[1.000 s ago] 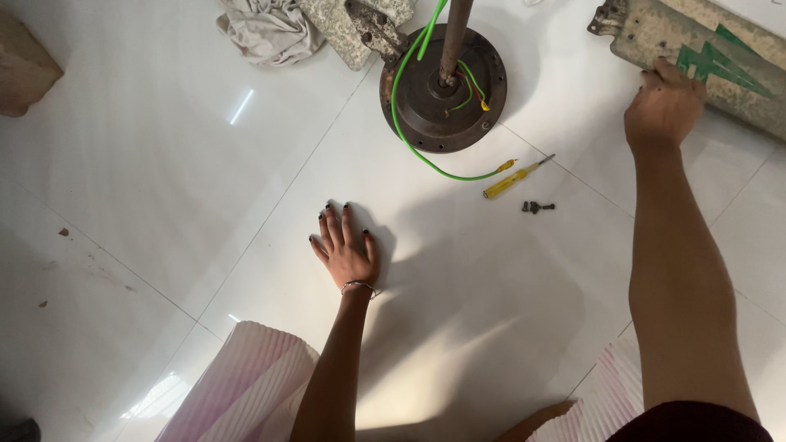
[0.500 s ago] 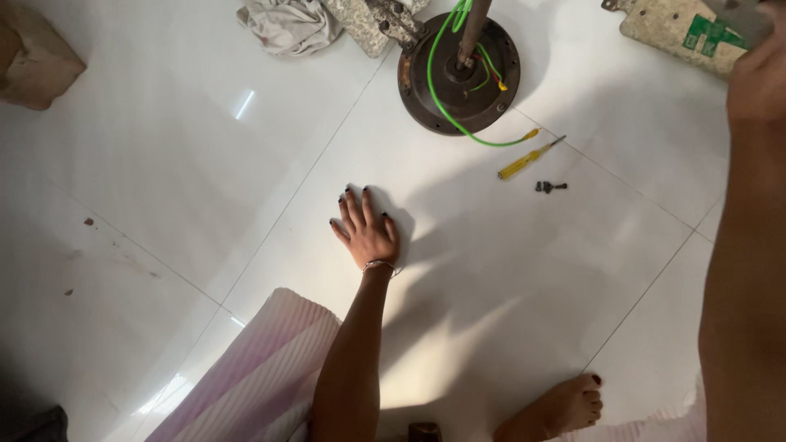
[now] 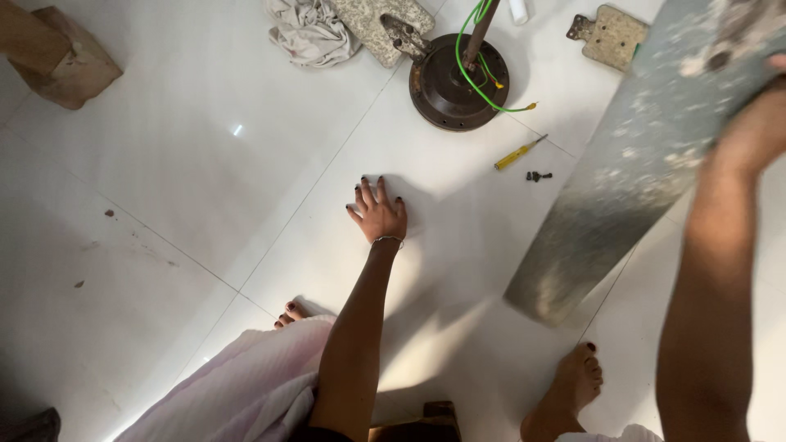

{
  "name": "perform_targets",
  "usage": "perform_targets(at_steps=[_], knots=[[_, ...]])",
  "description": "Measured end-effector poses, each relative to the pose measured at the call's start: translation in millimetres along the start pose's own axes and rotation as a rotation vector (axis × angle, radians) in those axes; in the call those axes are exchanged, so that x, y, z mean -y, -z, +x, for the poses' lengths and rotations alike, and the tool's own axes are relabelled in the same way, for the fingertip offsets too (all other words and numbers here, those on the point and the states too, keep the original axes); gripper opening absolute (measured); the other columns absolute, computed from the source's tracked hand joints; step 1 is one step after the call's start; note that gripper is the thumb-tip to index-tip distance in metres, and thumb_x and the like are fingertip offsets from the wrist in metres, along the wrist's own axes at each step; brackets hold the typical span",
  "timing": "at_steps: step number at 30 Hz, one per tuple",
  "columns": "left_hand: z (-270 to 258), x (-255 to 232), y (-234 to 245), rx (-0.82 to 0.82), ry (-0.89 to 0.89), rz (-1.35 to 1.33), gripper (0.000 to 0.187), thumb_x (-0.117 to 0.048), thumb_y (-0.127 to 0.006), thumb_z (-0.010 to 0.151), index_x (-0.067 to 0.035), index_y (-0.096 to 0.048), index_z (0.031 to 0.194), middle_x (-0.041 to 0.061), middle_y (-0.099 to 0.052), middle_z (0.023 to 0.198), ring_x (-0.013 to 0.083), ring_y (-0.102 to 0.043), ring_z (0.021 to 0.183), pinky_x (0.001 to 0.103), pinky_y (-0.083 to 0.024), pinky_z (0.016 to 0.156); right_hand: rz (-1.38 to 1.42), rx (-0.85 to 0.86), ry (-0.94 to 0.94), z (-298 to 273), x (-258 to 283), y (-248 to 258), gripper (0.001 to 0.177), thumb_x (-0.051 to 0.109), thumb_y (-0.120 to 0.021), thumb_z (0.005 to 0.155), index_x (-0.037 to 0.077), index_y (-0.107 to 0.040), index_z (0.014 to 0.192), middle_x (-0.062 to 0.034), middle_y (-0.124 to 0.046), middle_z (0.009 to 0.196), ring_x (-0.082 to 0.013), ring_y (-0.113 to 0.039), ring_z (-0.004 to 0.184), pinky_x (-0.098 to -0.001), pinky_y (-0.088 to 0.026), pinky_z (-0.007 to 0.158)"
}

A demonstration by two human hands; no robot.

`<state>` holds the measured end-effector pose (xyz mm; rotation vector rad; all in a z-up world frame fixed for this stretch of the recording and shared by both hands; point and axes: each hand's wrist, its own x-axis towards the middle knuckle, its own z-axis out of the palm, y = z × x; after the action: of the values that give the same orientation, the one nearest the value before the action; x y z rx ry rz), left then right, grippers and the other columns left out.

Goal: The person wipes a fan blade with a cloth, then attaches it to the fan motor hub using screws and a screwdriver. They repeat the process for a second fan blade, securing both to the hub.

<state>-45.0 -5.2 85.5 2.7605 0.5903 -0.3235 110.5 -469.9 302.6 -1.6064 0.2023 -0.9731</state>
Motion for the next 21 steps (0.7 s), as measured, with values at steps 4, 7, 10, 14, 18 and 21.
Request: perform_targets(at_steps=[4, 7, 10, 14, 18, 21], knots=[[-2.4, -8.6, 12.6, 0.187, 0.004, -0.052, 0.088, -0.065, -0.048, 0.092, -0.026, -0.013, 0.163, 0.015, 0.005, 0.171, 0.0343, 0.007, 0.157, 0.063, 0.002, 0.122, -0.132, 0.089, -0.370, -133.4, -56.9, -36.1, 0.030, 0.004, -0.053, 0.094, 0.010, -0.079, 0.080, -0.0037, -0.077, 0.090, -0.0183, -0.071, 0.091, -0.0351, -0.052, 0.095], [2.9, -2.3, 16.6, 0.265, -0.048, -0.120, 0.092, -0.065, -0.052, 0.091, -0.029, -0.009, 0.164, 0.016, 0.015, 0.170, 0.0363, 0.017, 0.156, 0.064, 0.009, 0.121, -0.038, 0.142, -0.594, -238.4, -85.2, -79.5, 0.025, -0.002, -0.054, 0.087, 0.005, -0.078, 0.082, -0.0001, -0.072, 0.084, -0.0118, -0.064, 0.081, -0.0277, -0.049, 0.081], [9.6, 13.8, 9.0, 0.336, -0.103, -0.176, 0.096, -0.052, -0.064, 0.089, -0.033, -0.009, 0.165, 0.018, 0.024, 0.168, 0.0399, 0.025, 0.154, 0.066, 0.013, 0.119, -0.117, 0.287, -0.742, -303.2, -86.1, -100.5, 0.041, -0.008, -0.042, 0.082, 0.005, -0.079, 0.092, 0.0057, -0.051, 0.066, -0.0069, -0.036, 0.055, -0.0265, -0.028, 0.053], [14.6, 27.8, -3.3, 0.323, -0.162, -0.270, 0.102, -0.030, -0.077, 0.082, -0.040, -0.016, 0.163, 0.016, 0.027, 0.169, 0.0396, 0.027, 0.155, 0.067, 0.012, 0.120, -0.226, 0.319, -0.772, -330.0, -74.1, -116.4, 0.045, -0.009, -0.039, 0.077, 0.004, -0.080, 0.091, 0.0043, -0.047, 0.060, -0.0067, -0.034, 0.052, -0.0271, -0.028, 0.049], [18.8, 35.3, -5.5, 0.382, -0.192, -0.291, 0.100, -0.015, -0.072, 0.085, -0.040, -0.015, 0.163, 0.017, 0.028, 0.168, 0.0402, 0.030, 0.153, 0.067, 0.013, 0.119, -0.248, 0.321, -0.749, -337.3, -75.9, -129.1, 0.044, -0.008, -0.041, 0.078, 0.004, -0.081, 0.091, 0.0045, -0.047, 0.060, -0.0061, -0.034, 0.052, -0.0276, -0.028, 0.050], [19.1, 36.3, -5.6, 0.399, -0.201, -0.312, 0.094, -0.011, -0.066, 0.087, -0.042, -0.016, 0.161, 0.017, 0.029, 0.167, 0.0402, 0.030, 0.152, 0.068, 0.013, 0.118, -0.259, 0.268, -0.750, -345.4, -86.1, -135.2, 0.042, -0.007, -0.042, 0.078, 0.005, -0.081, 0.090, 0.0044, -0.047, 0.059, -0.0061, -0.036, 0.052, -0.0274, -0.029, 0.050]])
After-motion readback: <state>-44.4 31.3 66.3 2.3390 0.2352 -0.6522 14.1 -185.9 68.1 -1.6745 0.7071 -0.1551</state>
